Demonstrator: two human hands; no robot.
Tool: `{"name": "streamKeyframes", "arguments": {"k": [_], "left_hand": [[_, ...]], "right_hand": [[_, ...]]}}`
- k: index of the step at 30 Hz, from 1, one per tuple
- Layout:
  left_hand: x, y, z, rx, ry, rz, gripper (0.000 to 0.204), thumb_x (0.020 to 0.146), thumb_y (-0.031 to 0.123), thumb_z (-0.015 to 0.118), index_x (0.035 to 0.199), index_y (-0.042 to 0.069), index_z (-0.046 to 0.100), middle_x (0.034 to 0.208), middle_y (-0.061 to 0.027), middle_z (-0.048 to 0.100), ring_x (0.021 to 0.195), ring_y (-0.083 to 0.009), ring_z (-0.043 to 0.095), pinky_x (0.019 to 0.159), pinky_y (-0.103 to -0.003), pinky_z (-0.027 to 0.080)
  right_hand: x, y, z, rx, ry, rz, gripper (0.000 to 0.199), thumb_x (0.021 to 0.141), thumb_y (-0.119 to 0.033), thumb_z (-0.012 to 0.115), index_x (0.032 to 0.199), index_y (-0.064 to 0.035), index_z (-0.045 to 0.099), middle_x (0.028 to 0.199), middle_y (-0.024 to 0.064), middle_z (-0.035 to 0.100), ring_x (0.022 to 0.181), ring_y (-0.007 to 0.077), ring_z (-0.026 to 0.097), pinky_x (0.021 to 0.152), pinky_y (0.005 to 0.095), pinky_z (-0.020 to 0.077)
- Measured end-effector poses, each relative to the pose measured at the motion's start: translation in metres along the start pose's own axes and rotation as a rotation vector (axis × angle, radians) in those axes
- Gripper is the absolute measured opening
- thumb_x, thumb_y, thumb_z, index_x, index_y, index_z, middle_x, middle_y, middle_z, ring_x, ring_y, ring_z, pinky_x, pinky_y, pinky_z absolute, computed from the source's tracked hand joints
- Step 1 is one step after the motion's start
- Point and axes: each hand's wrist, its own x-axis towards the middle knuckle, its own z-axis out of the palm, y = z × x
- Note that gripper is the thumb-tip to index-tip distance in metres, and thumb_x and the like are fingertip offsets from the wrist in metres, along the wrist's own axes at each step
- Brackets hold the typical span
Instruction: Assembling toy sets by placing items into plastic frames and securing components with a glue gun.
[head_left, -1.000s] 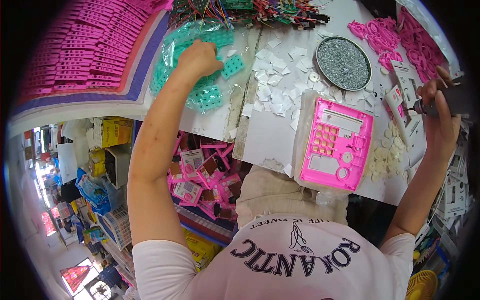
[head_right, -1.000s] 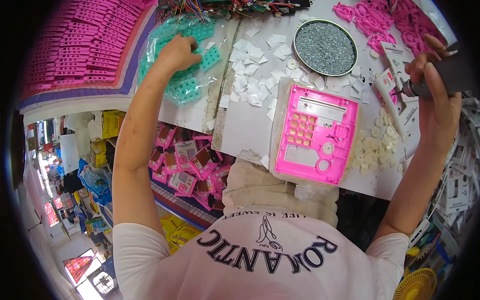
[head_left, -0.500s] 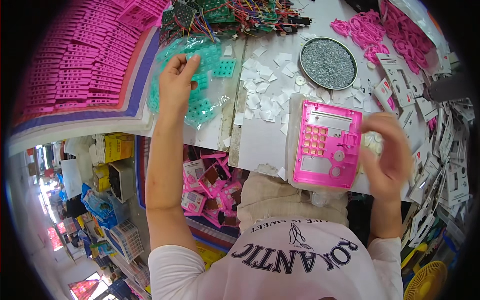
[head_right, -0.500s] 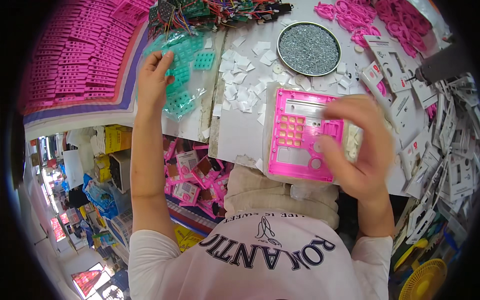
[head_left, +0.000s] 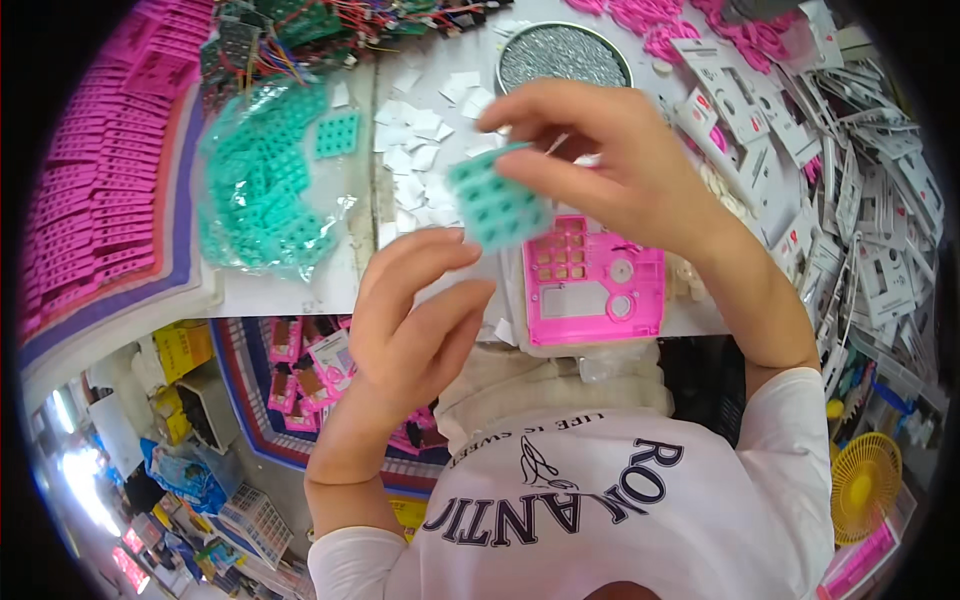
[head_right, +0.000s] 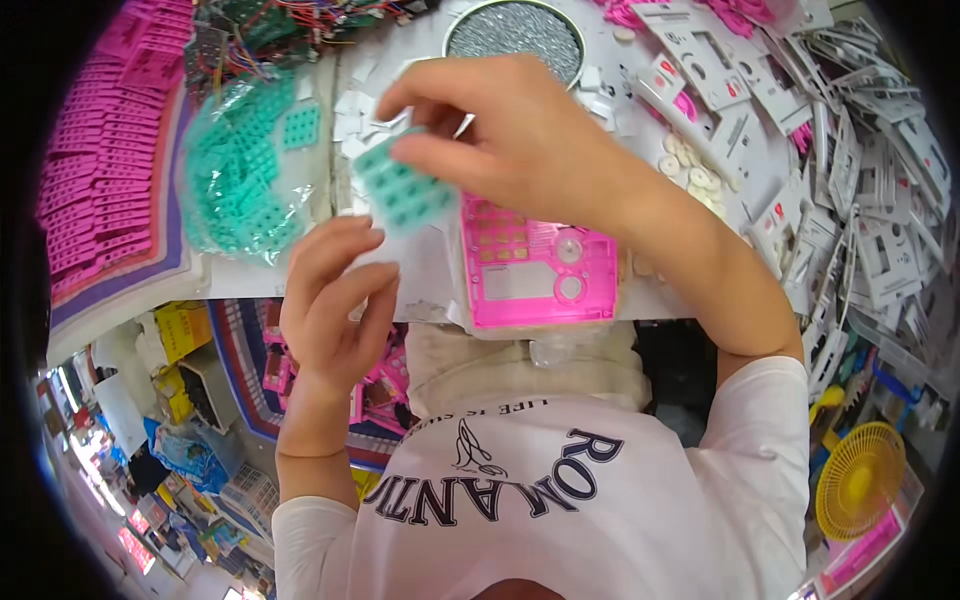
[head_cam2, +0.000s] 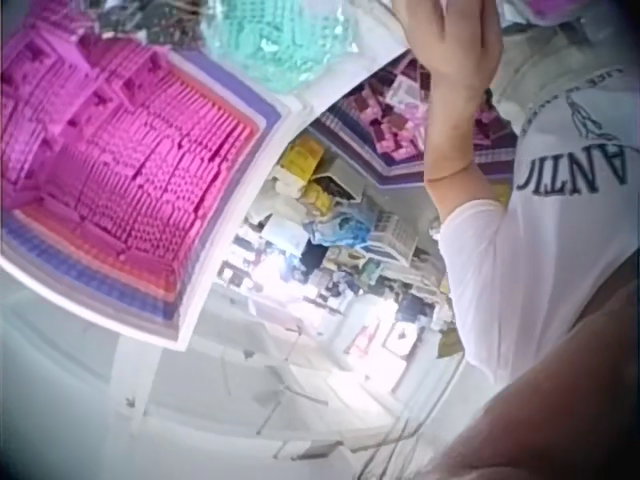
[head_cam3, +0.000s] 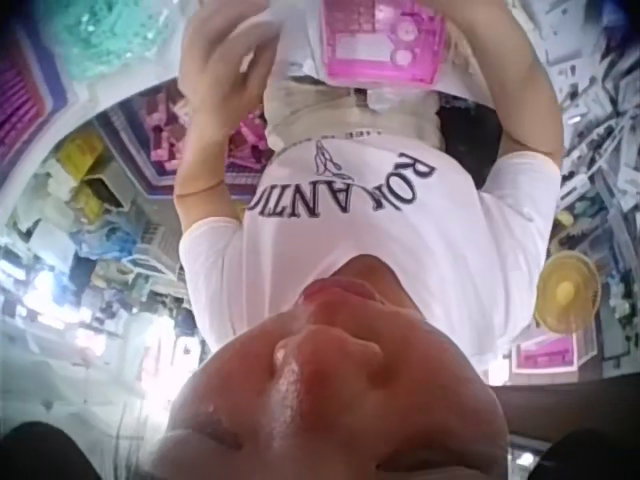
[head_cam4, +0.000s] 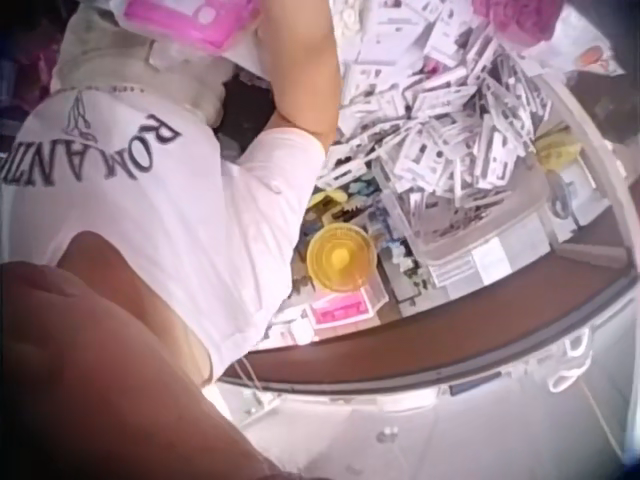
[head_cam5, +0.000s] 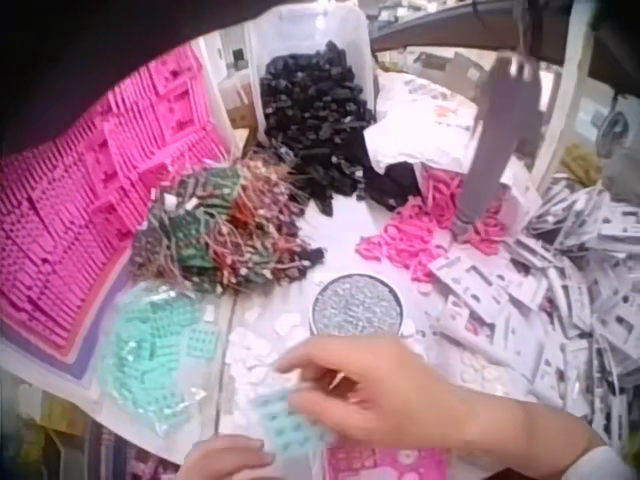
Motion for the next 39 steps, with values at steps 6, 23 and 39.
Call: {"name": "streamKeyframes", "arguments": {"k": [6, 23, 39], "left_hand": [[-0.032, -0.014, 0.018, -0.133, 0.057, -0.293, 0.025, 0.077, -0.011, 0.069, 0.098, 0.003, 0.068, 0.108, -0.0130, 0.068, 0.102, -0.0317, 0.065, 0.088, -0.040, 0.052], [-0.032, -0.021, 0.030, -0.167, 0.017, -0.299, 0.024, 0.076, -0.008, 0.072, 0.098, 0.004, 0.069, 0.103, -0.0110, 0.069, 0.097, -0.0292, 0.064, 0.083, -0.038, 0.051], [0.059, -0.062, -0.007, 0.071, -0.066, -0.103, 0.017, 0.079, 0.001, 0.075, 0.095, 0.005, 0.070, 0.093, -0.0097, 0.070, 0.090, -0.0310, 0.067, 0.080, -0.040, 0.052]], "right_hand": [[-0.073, 0.019, -0.008, -0.210, -0.076, -0.045, 0.020, 0.082, -0.007, 0.078, 0.102, -0.0034, 0.074, 0.086, 0.0083, 0.068, 0.078, 0.0235, 0.061, 0.069, 0.0344, 0.0473], [-0.085, 0.034, -0.005, -0.725, -0.044, -0.208, 0.052, 0.076, -0.020, 0.084, 0.121, -0.0031, 0.065, 0.123, 0.0152, 0.064, 0.107, 0.0344, 0.060, 0.087, 0.0426, 0.0518], [-0.105, -0.008, 0.030, -0.883, -0.621, 0.077, 0.105, 0.076, -0.066, 0.069, 0.147, 0.0066, 0.043, 0.161, 0.0285, 0.030, 0.154, 0.0432, 0.021, 0.117, 0.0718, 0.0145]]}}
